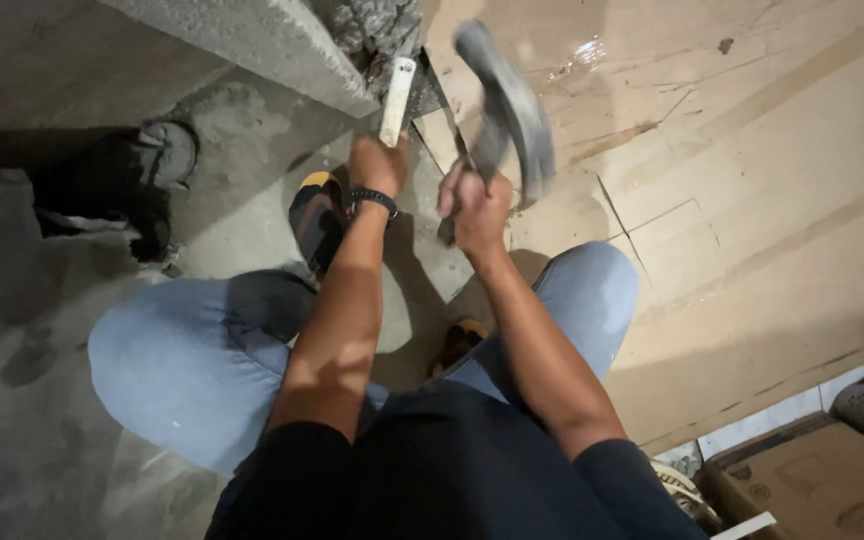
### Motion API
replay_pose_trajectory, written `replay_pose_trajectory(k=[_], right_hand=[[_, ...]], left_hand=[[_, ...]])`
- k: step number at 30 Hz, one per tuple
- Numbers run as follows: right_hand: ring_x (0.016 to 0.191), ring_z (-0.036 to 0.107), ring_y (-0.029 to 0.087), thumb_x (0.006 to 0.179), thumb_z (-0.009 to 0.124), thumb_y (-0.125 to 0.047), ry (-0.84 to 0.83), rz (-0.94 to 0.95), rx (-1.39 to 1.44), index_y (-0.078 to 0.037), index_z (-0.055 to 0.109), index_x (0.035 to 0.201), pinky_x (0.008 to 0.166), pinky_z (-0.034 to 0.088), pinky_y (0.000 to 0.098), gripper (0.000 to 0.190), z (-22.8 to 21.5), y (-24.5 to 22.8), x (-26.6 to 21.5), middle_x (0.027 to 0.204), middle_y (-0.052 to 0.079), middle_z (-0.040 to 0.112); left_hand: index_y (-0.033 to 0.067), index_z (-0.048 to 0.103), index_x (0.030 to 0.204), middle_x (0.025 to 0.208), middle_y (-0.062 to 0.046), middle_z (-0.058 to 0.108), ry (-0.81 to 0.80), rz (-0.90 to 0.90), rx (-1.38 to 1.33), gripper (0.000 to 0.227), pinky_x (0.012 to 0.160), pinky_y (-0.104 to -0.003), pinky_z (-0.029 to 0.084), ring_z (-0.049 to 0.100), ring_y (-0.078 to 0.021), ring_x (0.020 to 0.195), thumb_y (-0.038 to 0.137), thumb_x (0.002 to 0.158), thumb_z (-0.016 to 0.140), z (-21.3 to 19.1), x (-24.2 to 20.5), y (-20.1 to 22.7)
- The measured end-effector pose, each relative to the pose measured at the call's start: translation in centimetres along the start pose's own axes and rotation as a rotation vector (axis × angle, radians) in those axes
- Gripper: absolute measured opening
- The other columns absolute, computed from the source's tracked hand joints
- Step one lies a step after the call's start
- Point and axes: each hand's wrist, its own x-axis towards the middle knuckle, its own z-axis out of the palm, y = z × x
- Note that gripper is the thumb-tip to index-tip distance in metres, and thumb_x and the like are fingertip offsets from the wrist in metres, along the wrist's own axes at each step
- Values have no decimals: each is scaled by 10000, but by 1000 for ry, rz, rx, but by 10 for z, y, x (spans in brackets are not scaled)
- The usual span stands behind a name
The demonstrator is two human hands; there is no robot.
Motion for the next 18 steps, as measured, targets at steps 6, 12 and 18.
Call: replay_pose_trajectory(k=[6,12,18], right_hand=[[384,483,195,927,554,-346,-102,87,-176,-61,502,542,440,406,323,482,2,33,8,395,99,477],[337,483,167,961,464,-437,-83,-165,6,-103,518,595,399,410,282,498,-3,-18,-2,392,52,496],[362,469,142,948,533,-405,-88,58,-183,-101,492,539,398,405,260,511,-5,36,4,405,36,473]], left_hand=[[6,690,899,850,-178,700,-37,-14,-21,309,777,-463,544,670,-350,913,253,820,521,-19,-13,22],[-24,700,920,865,-199,692,-58,-89,-8,451,748,-477,545,670,-350,907,395,811,574,-4,1,8],[-29,697,921,871,-216,681,-45,-23,-52,433,772,-523,528,640,-396,943,379,803,612,-6,-4,4]])
